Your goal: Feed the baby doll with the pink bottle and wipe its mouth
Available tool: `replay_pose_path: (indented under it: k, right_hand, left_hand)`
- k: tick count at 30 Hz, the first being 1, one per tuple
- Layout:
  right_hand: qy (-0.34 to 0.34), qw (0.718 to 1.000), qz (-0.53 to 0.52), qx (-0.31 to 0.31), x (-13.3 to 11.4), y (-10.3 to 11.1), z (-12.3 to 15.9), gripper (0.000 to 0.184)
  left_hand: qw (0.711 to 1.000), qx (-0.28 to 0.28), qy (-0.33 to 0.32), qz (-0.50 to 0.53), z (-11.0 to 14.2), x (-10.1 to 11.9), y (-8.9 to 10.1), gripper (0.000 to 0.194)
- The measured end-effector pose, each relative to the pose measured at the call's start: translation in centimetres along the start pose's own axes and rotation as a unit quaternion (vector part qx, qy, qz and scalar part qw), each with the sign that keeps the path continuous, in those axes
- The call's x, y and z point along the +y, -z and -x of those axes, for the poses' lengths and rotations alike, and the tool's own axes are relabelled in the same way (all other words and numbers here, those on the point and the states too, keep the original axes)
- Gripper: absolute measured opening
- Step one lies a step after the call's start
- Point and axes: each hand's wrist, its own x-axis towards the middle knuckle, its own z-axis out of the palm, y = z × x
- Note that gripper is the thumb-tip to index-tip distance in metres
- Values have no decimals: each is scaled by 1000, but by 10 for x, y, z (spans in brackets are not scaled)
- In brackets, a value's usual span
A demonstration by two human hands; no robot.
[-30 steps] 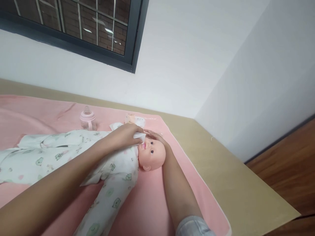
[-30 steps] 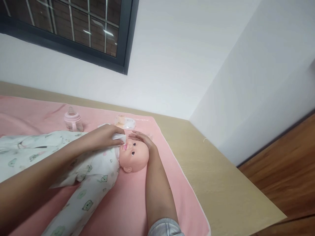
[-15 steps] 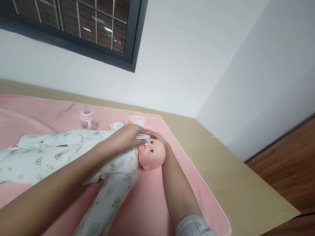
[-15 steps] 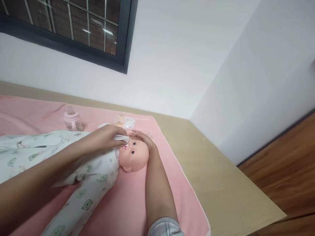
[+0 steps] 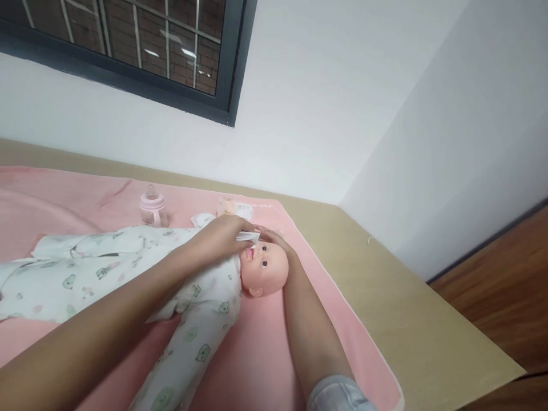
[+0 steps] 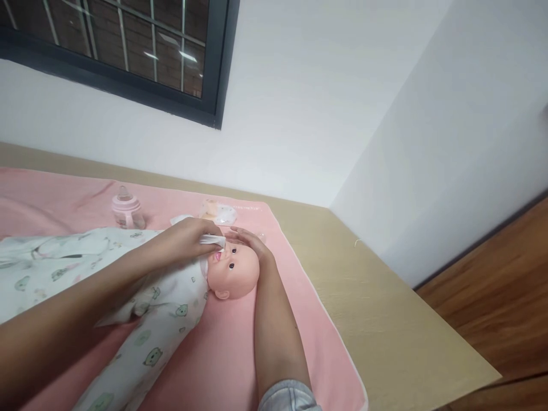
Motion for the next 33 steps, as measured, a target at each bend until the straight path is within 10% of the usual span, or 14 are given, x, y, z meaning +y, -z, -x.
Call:
replay_pose_path:
  k: [8,17,23,33]
  right_hand:
    - [104,987,58,-109,-56,-14,31,36]
    - [114,896,353,-243,-112,-81,70,36]
    - [169,905,352,-169,-109,-85,69,32]
    - [134,988,80,-9,-68,-30,23,40]
  left_hand:
    - [997,60,37,2,-2,-23,14,36]
    - [994,62,86,19,-3,-30,15,62]
    - [988,79,106,83,2,-31,28,62]
    - [952,237,137,138,16,-61,77,50]
